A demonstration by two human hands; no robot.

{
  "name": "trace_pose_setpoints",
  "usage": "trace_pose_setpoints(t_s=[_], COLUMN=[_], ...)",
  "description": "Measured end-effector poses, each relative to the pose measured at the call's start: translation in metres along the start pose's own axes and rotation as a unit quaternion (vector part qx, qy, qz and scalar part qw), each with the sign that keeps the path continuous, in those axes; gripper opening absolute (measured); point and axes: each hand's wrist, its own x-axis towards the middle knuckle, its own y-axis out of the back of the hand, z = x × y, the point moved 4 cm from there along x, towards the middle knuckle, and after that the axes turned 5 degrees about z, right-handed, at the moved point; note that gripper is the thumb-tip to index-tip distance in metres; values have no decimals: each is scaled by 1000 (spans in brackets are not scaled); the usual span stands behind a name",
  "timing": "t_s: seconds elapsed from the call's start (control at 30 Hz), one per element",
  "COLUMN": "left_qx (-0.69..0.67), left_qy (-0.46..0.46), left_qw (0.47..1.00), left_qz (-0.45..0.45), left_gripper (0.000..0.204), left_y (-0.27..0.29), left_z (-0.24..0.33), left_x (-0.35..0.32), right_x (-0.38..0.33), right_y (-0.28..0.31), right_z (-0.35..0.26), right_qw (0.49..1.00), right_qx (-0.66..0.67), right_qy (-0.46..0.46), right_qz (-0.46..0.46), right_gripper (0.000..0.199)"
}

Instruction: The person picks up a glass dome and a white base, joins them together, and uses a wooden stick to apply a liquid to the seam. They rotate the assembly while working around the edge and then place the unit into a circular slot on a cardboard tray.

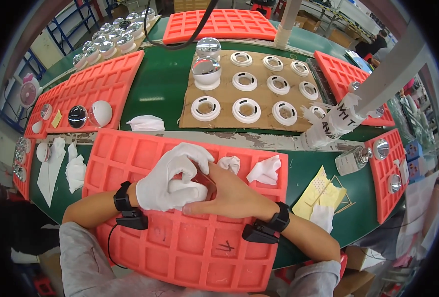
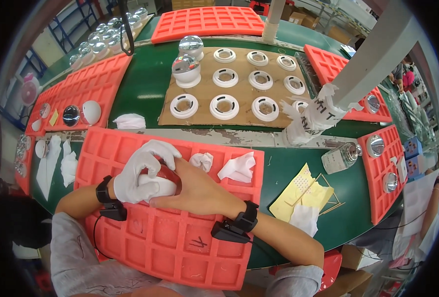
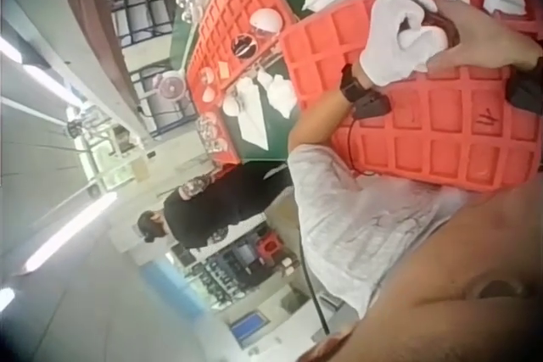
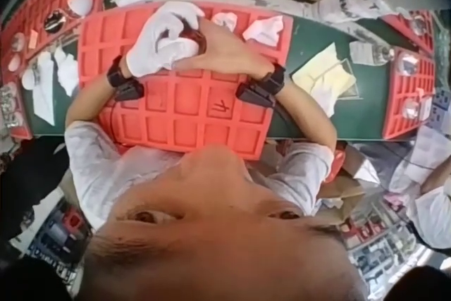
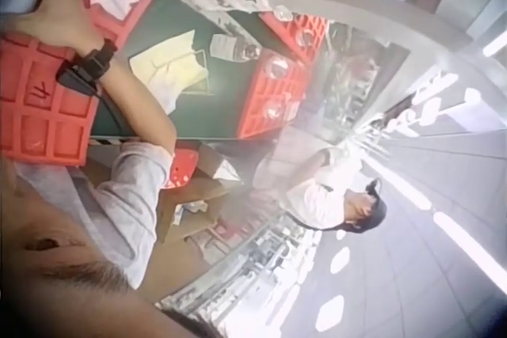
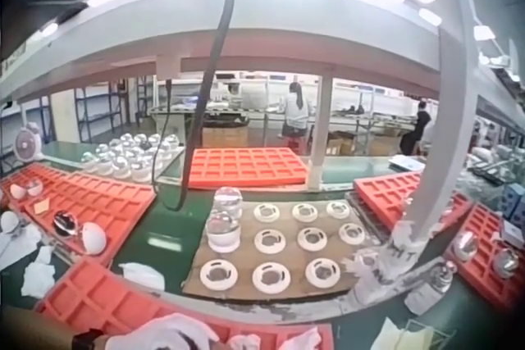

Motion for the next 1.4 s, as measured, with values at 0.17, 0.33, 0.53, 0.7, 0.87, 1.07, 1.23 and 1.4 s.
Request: trace_pose_setpoints(t_s=[0.17, 0.33, 0.53, 0.7, 0.87, 1.07, 1.23, 1.4], left_qx=[-16, -48, -40, -32, -70, -45, -50, -37], left_qy=[4, 21, -1, 80, 11, 36, 31, 31], left_qw=[1000, 998, 998, 992, 994, 996, 995, 996], left_qz=[12, 36, 46, 89, 81, 75, 80, 70], left_gripper=[21, 18, 31, 37, 45, 48, 48, 47], left_y=[1, 0, 0, 2, 1, 3, 3, 4], left_z=[3, 3, 2, 8, -5, -3, -5, 1], left_x=[0, -1, -3, -2, -4, -4, -7, -6], right_x=[0, 0, 0, 2, 2, 1, 1, 1], right_y=[0, -2, -3, -4, -5, -2, -5, -5], right_z=[-5, -4, -5, 2, -1, -7, -5, -4], right_qw=[999, 999, 997, 998, 998, 996, 996, 999], right_qx=[-17, -12, -47, -20, 41, 16, 24, -13], right_qy=[-31, -53, -57, -57, -41, -86, -82, -46], right_qz=[5, 2, -8, -3, 0, -17, -14, -7], right_gripper=[92, 90, 86, 85, 82, 89, 89, 86])
